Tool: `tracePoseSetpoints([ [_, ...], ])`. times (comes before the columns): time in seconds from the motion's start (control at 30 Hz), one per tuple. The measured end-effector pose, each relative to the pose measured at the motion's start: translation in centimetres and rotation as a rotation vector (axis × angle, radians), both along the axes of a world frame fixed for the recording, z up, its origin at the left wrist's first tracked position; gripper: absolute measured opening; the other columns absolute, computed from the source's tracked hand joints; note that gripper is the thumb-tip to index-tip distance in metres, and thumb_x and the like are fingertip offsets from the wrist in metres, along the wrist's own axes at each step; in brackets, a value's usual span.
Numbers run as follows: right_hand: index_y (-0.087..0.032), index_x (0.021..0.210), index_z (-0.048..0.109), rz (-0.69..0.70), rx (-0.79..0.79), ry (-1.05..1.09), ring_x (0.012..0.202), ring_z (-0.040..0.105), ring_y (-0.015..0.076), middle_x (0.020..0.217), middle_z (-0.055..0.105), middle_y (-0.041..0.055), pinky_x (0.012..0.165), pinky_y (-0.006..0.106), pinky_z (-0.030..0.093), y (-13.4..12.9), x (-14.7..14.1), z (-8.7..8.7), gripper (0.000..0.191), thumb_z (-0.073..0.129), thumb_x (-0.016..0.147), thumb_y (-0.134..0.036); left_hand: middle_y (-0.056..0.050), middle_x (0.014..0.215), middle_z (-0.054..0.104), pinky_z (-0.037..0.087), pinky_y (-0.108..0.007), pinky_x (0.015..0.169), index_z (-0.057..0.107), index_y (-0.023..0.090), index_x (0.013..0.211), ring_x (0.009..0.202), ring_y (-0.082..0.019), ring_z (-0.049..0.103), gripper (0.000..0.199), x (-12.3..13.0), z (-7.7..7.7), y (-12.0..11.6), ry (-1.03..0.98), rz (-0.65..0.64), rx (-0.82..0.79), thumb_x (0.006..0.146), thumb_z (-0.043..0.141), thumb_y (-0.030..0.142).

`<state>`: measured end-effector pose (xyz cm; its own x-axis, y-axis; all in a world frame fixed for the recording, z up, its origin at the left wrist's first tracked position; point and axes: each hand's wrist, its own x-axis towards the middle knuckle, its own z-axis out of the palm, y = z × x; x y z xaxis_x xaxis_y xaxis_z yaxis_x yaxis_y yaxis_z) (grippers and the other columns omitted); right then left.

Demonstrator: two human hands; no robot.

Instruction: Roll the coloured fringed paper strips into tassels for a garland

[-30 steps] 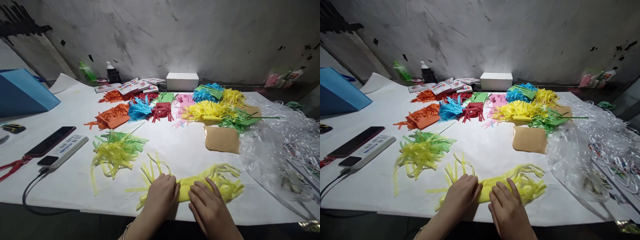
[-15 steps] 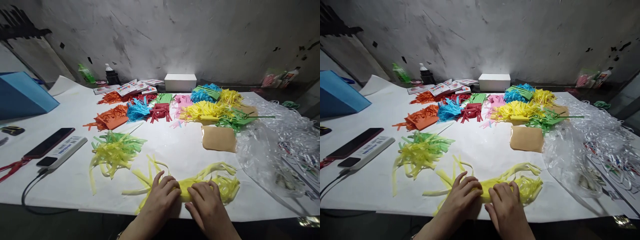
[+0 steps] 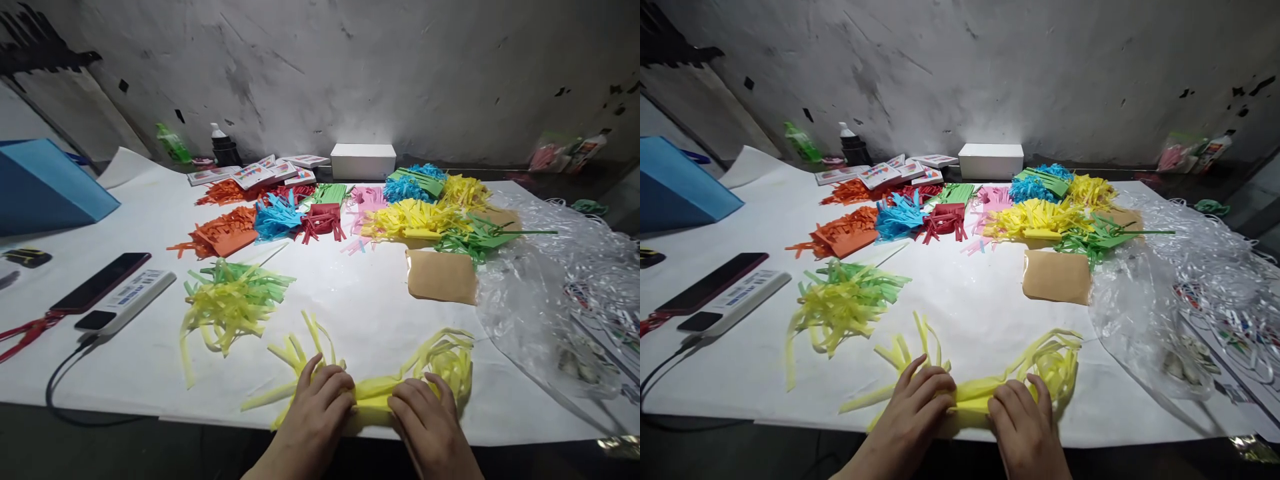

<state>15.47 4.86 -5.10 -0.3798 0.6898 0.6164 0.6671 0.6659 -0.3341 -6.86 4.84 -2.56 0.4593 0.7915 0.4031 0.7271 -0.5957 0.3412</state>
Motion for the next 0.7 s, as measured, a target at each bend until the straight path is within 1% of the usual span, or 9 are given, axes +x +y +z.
tracePoseSetpoints([
  [0.1, -0.021, 0.089, 0.062, -0.067, -0.030, 0.067, 0.100, 0.061, 0.0216, 0.097, 0.068, 0.0045, 0.104, 0.045, 0.029, 0.2, -0.1, 0.2, 0.027, 0.040, 0.103, -0.016, -0.001, 0.094, 0.068, 0.032, -0.050, 0.109, 0.059, 0.022, 0.088, 0.095, -0.020, 0.060, 0.021, 0.1, 0.4, -0.1, -0.030, 0.054, -0.053, 0.097, 0.045, 0.008],
  [0.2, -0.021, 0.079, 0.056, -0.157, -0.058, 0.003, 0.090, 0.057, 0.0226, 0.088, 0.064, 0.0042, 0.095, 0.045, 0.033, 1.1, -0.7, 0.5, 0.026, 0.042, 0.101, -0.018, -0.004, 0.091, 0.065, 0.038, -0.053, 0.100, 0.058, 0.021, 0.083, 0.089, -0.022, 0.058, 0.020, 1.0, 0.3, 0.2, -0.043, 0.163, -0.066, 0.094, 0.045, 0.009],
  [0.27, -0.021, 0.077, 0.055, -0.210, -0.104, -0.102, 0.082, 0.055, 0.0228, 0.081, 0.060, 0.0036, 0.090, 0.046, 0.034, 1.7, -1.0, 0.8, 0.025, 0.045, 0.100, -0.021, -0.005, 0.090, 0.063, 0.038, -0.055, 0.098, 0.057, 0.020, 0.079, 0.087, -0.023, 0.057, 0.018, 1.4, -0.1, 0.6, -0.016, 0.255, -0.032, 0.090, 0.049, 0.008],
  [0.33, -0.021, 0.084, 0.059, -0.234, -0.109, -0.133, 0.084, 0.055, 0.0233, 0.084, 0.061, 0.0047, 0.091, 0.047, 0.034, 2.1, -1.2, 0.9, 0.021, 0.045, 0.100, -0.019, -0.006, 0.095, 0.064, 0.036, -0.057, 0.100, 0.057, 0.020, 0.080, 0.091, -0.024, 0.057, 0.017, 1.5, -0.4, 1.0, 0.016, 0.271, 0.021, 0.086, 0.052, 0.005],
  [0.37, -0.020, 0.090, 0.061, -0.212, -0.084, -0.114, 0.088, 0.057, 0.0236, 0.089, 0.063, 0.0056, 0.093, 0.048, 0.034, 2.2, -1.1, 1.0, 0.021, 0.043, 0.100, -0.016, -0.006, 0.098, 0.064, 0.034, -0.056, 0.103, 0.058, 0.020, 0.083, 0.095, -0.024, 0.057, 0.018, 1.4, -0.5, 1.1, 0.024, 0.235, 0.039, 0.086, 0.052, 0.003],
  [0.43, -0.019, 0.099, 0.063, -0.080, -0.015, -0.066, 0.093, 0.058, 0.0225, 0.095, 0.065, 0.0066, 0.098, 0.046, 0.034, 2.1, -0.8, 1.2, 0.027, 0.038, 0.100, -0.010, -0.003, 0.100, 0.066, 0.029, -0.053, 0.109, 0.060, 0.021, 0.089, 0.099, -0.022, 0.057, 0.021, 1.1, -0.4, 1.2, 0.027, 0.098, 0.045, 0.087, 0.053, 0.001],
  [0.53, -0.017, 0.101, 0.065, 0.143, 0.009, -0.075, 0.091, 0.057, 0.0211, 0.095, 0.066, 0.0066, 0.094, 0.039, 0.038, 1.5, 0.1, 1.6, 0.027, 0.039, 0.100, -0.012, 0.001, 0.091, 0.067, 0.027, -0.047, 0.111, 0.060, 0.023, 0.092, 0.093, -0.019, 0.057, 0.014, 0.6, -0.1, 0.8, 0.037, -0.055, 0.004, 0.089, 0.062, 0.010],
  [0.63, -0.016, 0.102, 0.066, 0.180, 0.045, -0.100, 0.089, 0.058, 0.0219, 0.092, 0.067, 0.0063, 0.093, 0.038, 0.038, 0.8, 0.9, 1.9, 0.024, 0.044, 0.102, -0.027, 0.001, 0.090, 0.067, 0.030, -0.045, 0.107, 0.061, 0.023, 0.094, 0.089, -0.021, 0.056, 0.011, 0.5, 0.1, 0.1, 0.052, -0.121, -0.017, 0.089, 0.069, 0.027],
  [0.7, -0.017, 0.094, 0.066, 0.184, 0.069, -0.081, 0.081, 0.057, 0.0200, 0.083, 0.065, 0.0034, 0.091, 0.037, 0.038, 0.4, 1.1, 1.9, 0.025, 0.045, 0.103, -0.028, 0.001, 0.086, 0.066, 0.034, -0.042, 0.101, 0.061, 0.023, 0.094, 0.085, -0.020, 0.055, 0.004, 0.5, 0.0, -0.4, 0.037, -0.147, -0.002, 0.095, 0.063, 0.027],
])
